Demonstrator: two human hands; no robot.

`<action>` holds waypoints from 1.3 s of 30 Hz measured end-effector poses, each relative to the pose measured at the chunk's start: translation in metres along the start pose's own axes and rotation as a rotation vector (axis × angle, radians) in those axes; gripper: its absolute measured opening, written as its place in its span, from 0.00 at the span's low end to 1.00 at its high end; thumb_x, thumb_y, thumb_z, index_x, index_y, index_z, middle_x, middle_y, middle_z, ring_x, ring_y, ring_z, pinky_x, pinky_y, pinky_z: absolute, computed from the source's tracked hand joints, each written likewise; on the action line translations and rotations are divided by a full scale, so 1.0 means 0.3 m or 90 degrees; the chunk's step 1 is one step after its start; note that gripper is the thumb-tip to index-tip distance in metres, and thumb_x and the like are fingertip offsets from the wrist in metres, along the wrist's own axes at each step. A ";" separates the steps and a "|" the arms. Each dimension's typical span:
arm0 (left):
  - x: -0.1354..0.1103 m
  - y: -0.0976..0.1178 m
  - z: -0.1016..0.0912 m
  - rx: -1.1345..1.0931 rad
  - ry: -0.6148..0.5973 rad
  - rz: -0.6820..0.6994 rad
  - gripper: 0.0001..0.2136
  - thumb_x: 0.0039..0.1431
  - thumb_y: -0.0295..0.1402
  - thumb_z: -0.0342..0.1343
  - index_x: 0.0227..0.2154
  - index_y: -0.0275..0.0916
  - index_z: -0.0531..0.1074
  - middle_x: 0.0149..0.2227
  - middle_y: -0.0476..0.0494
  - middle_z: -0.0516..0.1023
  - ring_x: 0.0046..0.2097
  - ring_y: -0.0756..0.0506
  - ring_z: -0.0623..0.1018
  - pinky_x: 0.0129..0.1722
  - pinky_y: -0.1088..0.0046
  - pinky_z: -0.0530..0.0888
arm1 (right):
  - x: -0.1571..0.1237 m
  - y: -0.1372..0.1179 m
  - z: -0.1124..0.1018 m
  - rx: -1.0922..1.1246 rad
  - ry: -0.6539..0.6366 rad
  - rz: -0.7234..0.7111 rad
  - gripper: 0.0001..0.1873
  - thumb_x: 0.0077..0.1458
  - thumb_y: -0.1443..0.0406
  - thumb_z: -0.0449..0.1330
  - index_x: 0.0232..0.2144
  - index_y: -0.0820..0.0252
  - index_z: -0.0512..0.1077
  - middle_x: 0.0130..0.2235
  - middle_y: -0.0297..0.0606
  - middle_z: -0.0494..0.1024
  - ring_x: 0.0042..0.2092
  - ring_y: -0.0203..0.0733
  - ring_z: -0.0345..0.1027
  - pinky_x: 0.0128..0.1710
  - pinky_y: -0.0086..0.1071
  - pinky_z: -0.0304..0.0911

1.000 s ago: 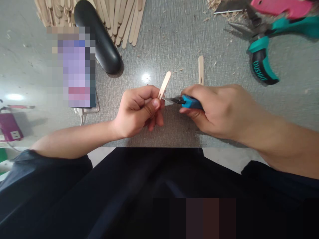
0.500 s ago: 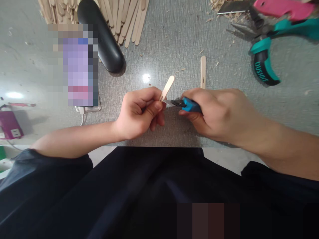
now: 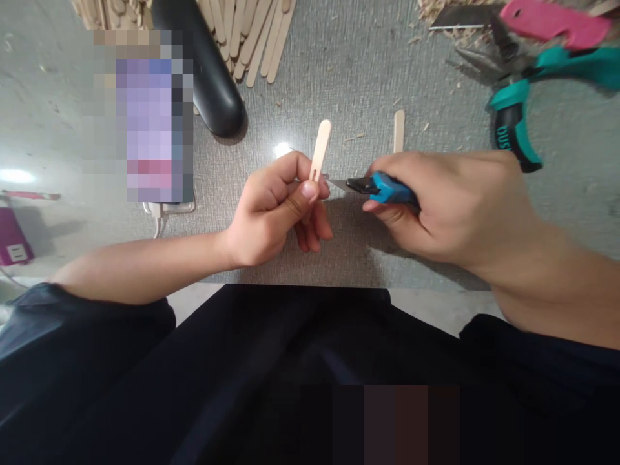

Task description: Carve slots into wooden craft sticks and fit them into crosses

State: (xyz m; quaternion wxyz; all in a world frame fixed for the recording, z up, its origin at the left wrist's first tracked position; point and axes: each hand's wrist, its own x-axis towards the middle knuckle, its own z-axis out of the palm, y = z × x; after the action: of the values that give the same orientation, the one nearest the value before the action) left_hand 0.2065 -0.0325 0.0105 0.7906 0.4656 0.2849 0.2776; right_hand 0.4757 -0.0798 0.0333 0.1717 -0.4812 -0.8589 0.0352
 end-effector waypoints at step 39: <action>0.028 0.016 -0.002 -0.115 -0.064 -0.023 0.23 0.79 0.53 0.70 0.39 0.41 0.70 0.30 0.52 0.89 0.25 0.49 0.87 0.23 0.79 0.82 | -0.007 -0.005 0.011 -0.048 -0.015 0.045 0.31 0.86 0.44 0.46 0.62 0.50 0.84 0.39 0.36 0.88 0.33 0.48 0.80 0.32 0.43 0.59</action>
State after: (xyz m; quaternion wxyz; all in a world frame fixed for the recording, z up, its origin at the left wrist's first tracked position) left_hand 0.2110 -0.0242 0.0130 0.8474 0.4007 0.2274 0.2638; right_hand 0.4744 -0.0819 0.0301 0.1418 -0.5167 -0.8442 0.0142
